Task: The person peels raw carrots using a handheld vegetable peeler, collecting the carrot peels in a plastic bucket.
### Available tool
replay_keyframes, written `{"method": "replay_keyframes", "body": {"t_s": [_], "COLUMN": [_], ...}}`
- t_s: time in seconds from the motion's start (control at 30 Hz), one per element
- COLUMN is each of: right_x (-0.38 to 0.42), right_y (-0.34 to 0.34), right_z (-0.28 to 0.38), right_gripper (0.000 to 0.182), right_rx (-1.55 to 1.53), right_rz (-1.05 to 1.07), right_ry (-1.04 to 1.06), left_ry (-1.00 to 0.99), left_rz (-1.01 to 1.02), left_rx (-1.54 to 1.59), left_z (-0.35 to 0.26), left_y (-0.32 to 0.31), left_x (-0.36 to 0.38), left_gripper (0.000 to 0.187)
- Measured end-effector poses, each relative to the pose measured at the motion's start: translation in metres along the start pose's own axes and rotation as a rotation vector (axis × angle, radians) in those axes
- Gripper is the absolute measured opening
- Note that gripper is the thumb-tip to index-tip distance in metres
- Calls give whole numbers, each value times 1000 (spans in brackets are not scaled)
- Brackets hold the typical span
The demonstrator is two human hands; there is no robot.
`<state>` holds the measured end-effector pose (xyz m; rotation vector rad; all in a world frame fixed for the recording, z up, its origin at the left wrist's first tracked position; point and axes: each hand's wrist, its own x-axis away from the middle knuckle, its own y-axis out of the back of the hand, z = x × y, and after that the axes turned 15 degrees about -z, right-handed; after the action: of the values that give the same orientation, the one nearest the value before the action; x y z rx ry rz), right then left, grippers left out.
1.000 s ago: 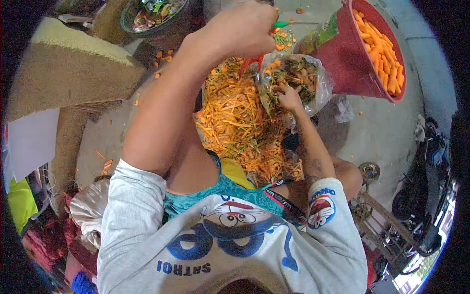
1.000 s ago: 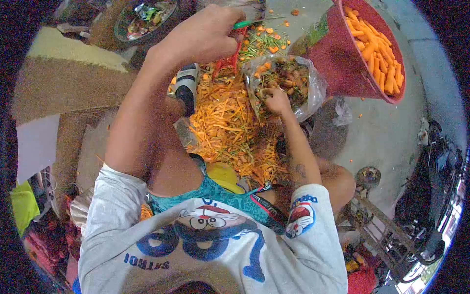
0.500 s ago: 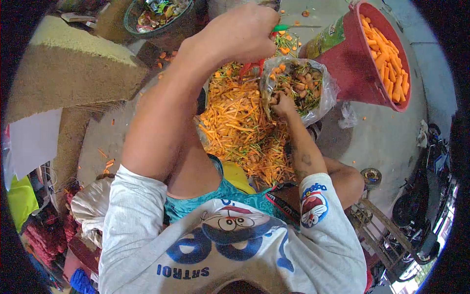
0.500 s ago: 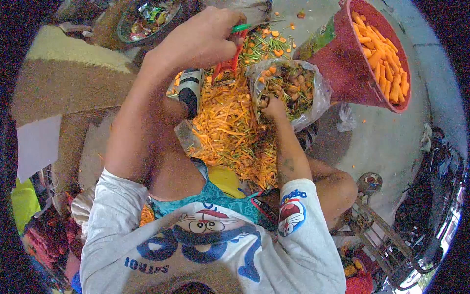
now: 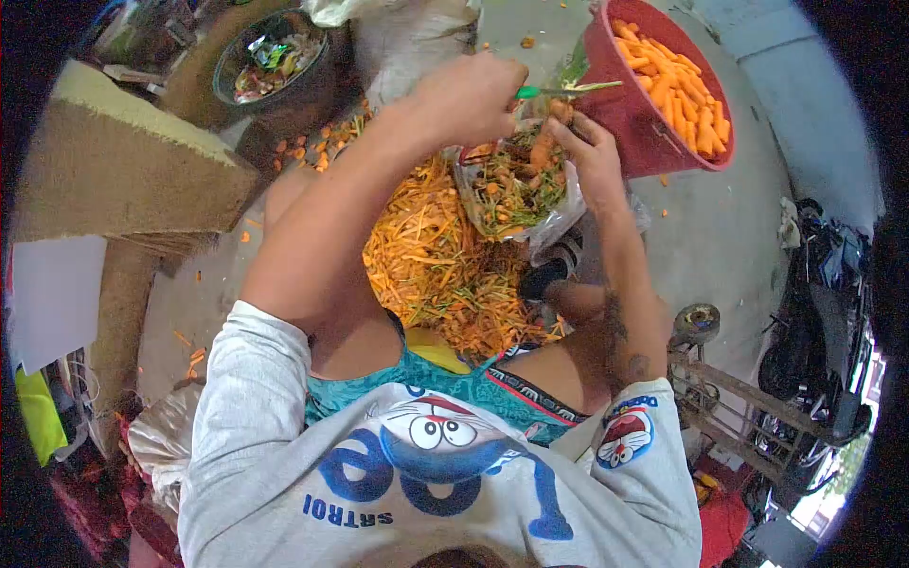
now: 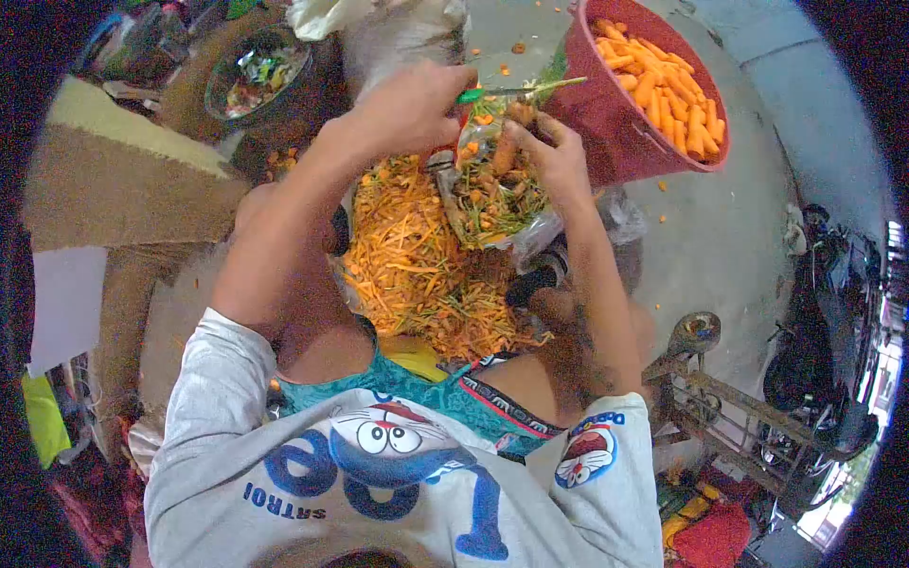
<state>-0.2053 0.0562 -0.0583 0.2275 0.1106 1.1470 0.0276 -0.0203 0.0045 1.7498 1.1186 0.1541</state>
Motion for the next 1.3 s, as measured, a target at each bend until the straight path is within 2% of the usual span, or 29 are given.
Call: {"method": "replay_keyframes", "body": {"t_s": [0.1,0.2,0.23,0.3,0.33,0.37,0.43,0.57,0.63,0.67,0.73,0.77,0.83,0.87,0.9,0.97,1.0,1.03,1.1,1.2,1.3], "right_x": [18,33,35,39,36,35,34,28,35,41,40,36,34,33,33,29,30,30,33,30,34], "right_y": [10,17,13,7,10,10,4,-2,3,3,6,10,17,20,26,39,40,42,46,40,39], "right_z": [30,32,28,20,23,24,26,20,25,25,29,30,29,29,28,28,30,32,34,27,37], "right_gripper": [32,35,35,39,44,44,33,32,39,39,27,27,18,22,22,26,24,24,28,35,43], "right_rx": [-8,183,175,-36,141,134,-64,-167,-33,-32,-162,-160,-330,-636,-634,-755,-749,-751,-872,-789,-783], "right_rz": [-11,3,-2,-59,-80,-98,-69,-6,-24,-21,-35,-34,-160,-139,-143,-38,-56,-58,29,-90,-17], "right_ry": [45,340,337,142,79,75,-96,40,81,79,199,199,199,54,52,-150,-200,-197,-379,-341,-283], "left_ry": [-21,-86,-90,57,56,38,43,85,69,72,193,194,98,121,119,111,90,87,107,184,133], "left_rz": [-32,-44,-37,308,279,289,125,73,209,209,371,371,-51,-26,-22,-198,-292,-293,-447,-425,-330], "left_rx": [-31,-3,-9,-128,-133,-135,-32,-22,-139,-139,-227,-226,32,11,14,22,83,83,202,326,403], "left_z": [-19,-13,-7,1,-3,-1,-1,-4,3,7,11,12,10,12,16,26,27,28,26,16,22], "left_y": [-6,-23,-23,-18,-13,-17,-23,-19,-24,-25,-18,-18,-16,-12,-10,-5,-2,-2,-3,-1,-4], "left_x": [-4,-7,-14,-27,-26,-24,-18,-16,-25,-24,-29,-28,-20,-21,-21,-21,-21,-22,-24,-24,-26], "left_gripper": [35,33,33,33,33,33,32,31,34,34,36,36,37,33,33,31,29,29,31,31,27]}}
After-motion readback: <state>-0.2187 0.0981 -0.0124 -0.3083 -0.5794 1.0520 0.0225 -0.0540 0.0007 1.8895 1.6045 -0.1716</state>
